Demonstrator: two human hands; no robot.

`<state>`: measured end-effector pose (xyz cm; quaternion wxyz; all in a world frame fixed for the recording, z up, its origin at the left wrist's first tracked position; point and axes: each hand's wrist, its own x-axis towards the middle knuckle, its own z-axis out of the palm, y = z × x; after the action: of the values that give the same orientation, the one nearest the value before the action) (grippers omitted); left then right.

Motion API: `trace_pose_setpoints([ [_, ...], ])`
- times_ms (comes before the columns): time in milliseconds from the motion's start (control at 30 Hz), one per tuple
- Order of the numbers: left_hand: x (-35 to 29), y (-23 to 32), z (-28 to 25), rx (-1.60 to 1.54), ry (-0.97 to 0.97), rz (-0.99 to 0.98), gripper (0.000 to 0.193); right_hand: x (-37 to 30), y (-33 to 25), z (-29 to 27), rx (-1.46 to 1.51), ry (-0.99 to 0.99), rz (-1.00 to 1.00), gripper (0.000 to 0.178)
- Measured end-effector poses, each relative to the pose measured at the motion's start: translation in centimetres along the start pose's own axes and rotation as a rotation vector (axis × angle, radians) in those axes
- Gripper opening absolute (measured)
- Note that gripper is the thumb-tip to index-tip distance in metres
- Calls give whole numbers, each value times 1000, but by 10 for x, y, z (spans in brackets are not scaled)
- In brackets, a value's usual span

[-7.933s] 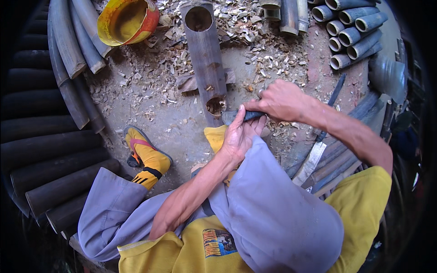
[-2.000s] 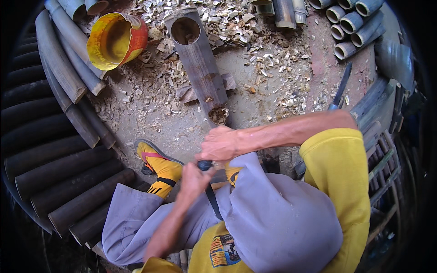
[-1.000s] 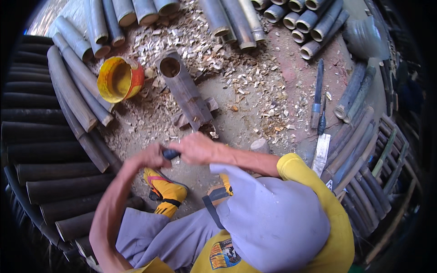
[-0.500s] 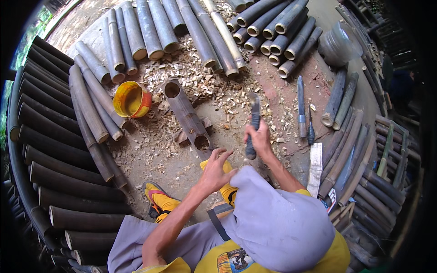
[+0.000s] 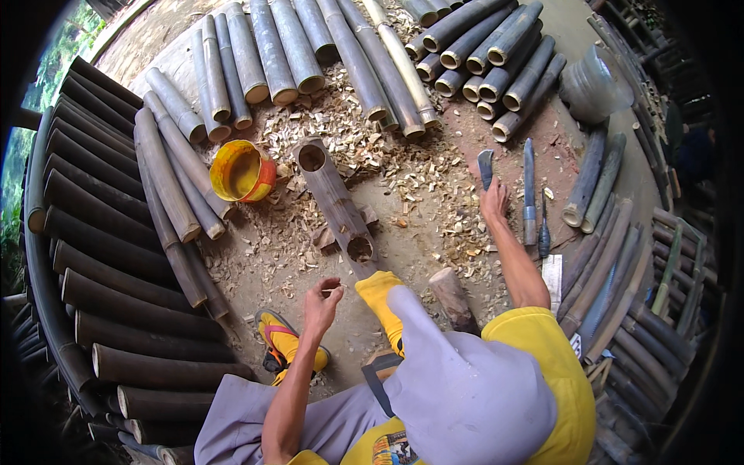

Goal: The person sits on the ground and uses a knife and a wooden mallet to carve a hole into a vertical bamboo tube. They repeatedly strike the knife with the mallet to remove material, occasionally using a chisel to refine the opening. The person also uses a yellow bucket to collect debris and inspects the bamboo piece periodically.

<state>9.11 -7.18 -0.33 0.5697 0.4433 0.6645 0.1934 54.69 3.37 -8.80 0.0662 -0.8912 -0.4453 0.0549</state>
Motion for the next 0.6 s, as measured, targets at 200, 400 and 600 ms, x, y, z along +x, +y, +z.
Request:
trace_pose_setpoints([
  [200, 4, 10, 22, 5, -12, 47, 31, 6, -147, -24, 574, 91, -391, 49],
  [400, 9, 41, 40, 35, -51, 89, 31, 41, -283, -28, 406, -14, -470, 79],
  [600, 7, 57, 41, -1, -74, 90, 30, 67, -308, -22, 501, -273, -362, 81],
])
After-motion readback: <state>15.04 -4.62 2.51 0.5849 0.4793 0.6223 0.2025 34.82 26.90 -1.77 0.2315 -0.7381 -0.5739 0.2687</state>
